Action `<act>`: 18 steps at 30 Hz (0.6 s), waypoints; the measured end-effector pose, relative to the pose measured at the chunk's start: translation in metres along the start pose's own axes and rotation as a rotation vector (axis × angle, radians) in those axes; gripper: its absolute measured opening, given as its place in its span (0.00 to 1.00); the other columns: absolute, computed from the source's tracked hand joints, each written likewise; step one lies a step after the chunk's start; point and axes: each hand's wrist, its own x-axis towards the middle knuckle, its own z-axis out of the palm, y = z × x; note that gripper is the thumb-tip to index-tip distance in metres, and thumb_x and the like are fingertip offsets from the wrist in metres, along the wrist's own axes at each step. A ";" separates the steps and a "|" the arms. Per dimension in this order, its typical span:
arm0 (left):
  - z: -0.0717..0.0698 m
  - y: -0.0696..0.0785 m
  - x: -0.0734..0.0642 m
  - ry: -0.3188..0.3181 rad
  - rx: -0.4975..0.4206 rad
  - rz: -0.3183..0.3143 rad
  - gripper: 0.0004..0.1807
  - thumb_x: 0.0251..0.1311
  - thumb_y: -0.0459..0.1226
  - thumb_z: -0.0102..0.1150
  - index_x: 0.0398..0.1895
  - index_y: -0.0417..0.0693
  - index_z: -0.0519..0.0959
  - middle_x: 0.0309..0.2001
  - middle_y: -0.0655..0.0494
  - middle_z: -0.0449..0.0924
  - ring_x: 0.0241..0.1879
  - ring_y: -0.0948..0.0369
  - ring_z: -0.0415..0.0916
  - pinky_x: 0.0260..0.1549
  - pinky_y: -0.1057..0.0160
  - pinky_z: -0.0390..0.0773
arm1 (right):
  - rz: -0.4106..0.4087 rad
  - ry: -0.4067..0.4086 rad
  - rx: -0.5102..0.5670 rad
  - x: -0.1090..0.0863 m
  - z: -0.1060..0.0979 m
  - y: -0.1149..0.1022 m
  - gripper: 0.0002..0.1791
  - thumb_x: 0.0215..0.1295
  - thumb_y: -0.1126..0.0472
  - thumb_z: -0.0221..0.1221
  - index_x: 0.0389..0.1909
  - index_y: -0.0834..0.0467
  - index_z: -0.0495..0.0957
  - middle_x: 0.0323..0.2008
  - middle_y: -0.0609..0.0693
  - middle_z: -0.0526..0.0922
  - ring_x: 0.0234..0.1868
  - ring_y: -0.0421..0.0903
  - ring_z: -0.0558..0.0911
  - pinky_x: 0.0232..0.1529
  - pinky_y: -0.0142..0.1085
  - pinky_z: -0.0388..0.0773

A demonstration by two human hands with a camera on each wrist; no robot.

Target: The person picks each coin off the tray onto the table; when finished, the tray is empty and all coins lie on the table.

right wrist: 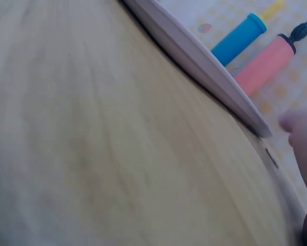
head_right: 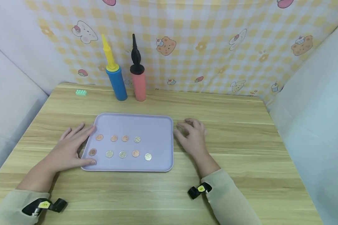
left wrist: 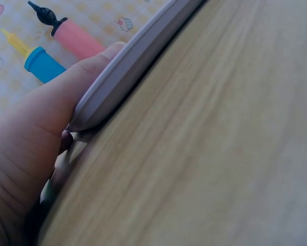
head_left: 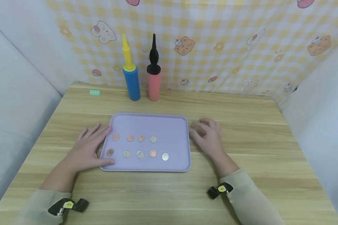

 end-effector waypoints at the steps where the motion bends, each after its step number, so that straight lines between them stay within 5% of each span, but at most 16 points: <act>1: -0.001 0.000 0.000 0.001 -0.001 0.003 0.69 0.43 0.67 0.80 0.86 0.49 0.58 0.81 0.40 0.61 0.82 0.34 0.46 0.76 0.27 0.34 | -0.036 0.025 0.009 0.000 0.001 -0.002 0.17 0.64 0.52 0.74 0.50 0.56 0.91 0.60 0.62 0.82 0.64 0.65 0.71 0.66 0.63 0.58; 7: -0.002 0.001 -0.001 -0.004 -0.004 -0.003 0.69 0.43 0.67 0.80 0.86 0.49 0.58 0.81 0.41 0.61 0.82 0.34 0.46 0.76 0.27 0.35 | -0.256 0.031 0.060 -0.006 0.015 -0.023 0.17 0.60 0.50 0.74 0.44 0.57 0.91 0.55 0.62 0.84 0.59 0.63 0.76 0.62 0.59 0.65; 18: -0.002 0.001 -0.001 -0.001 0.001 0.004 0.69 0.43 0.68 0.79 0.86 0.49 0.58 0.81 0.40 0.62 0.81 0.33 0.47 0.75 0.27 0.36 | -0.490 -0.310 0.142 -0.018 0.023 -0.046 0.14 0.59 0.48 0.74 0.46 0.43 0.93 0.60 0.50 0.83 0.66 0.53 0.72 0.66 0.59 0.63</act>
